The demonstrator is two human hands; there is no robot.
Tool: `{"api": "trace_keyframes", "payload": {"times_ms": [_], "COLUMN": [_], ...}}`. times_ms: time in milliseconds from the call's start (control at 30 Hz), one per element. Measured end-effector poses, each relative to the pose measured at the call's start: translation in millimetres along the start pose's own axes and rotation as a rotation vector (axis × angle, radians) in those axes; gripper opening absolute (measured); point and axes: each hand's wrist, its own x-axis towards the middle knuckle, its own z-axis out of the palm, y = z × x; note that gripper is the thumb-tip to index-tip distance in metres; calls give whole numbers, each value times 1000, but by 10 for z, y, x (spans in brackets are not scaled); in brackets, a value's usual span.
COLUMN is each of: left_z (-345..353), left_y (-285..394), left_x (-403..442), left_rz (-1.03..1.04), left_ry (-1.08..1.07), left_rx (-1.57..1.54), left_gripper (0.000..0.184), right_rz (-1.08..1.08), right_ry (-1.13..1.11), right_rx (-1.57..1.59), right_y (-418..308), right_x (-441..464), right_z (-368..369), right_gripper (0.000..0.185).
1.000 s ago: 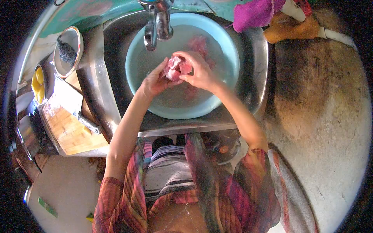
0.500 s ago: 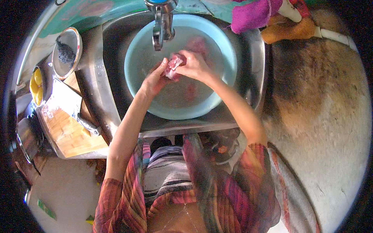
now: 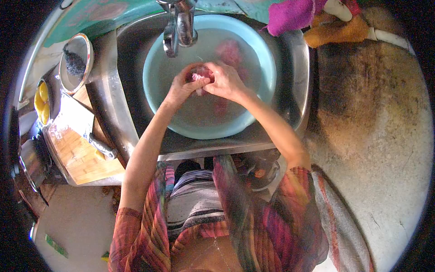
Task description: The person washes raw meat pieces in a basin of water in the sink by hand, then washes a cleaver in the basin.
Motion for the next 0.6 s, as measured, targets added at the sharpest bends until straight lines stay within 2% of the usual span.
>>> {"api": "trace_keyframes", "payload": {"times_ms": [100,167,367,500,600], "left_z": [-35,-25,6,23,33], "left_y": [-118,-116,-14,-15,-22], "left_x": [40,37,-31,-39,-37], "left_rz": [-30,35,58,13,-30], "left_ry": [12,37,67,74,58], "left_rx": [75,136,339,315,163], "left_gripper": [59,53,54,56,62], "right_rz": [-14,-22,40,68,115], "right_ry": [-2,-5,-61,-64,-114], "right_rx": [4,10,113,248,279], "right_y": [28,45,31,60,90], "right_x": [-13,-14,-18,-9,36], "right_z": [-9,-20,-42,-38,-58], "right_gripper": [41,41,39,37,36]}}
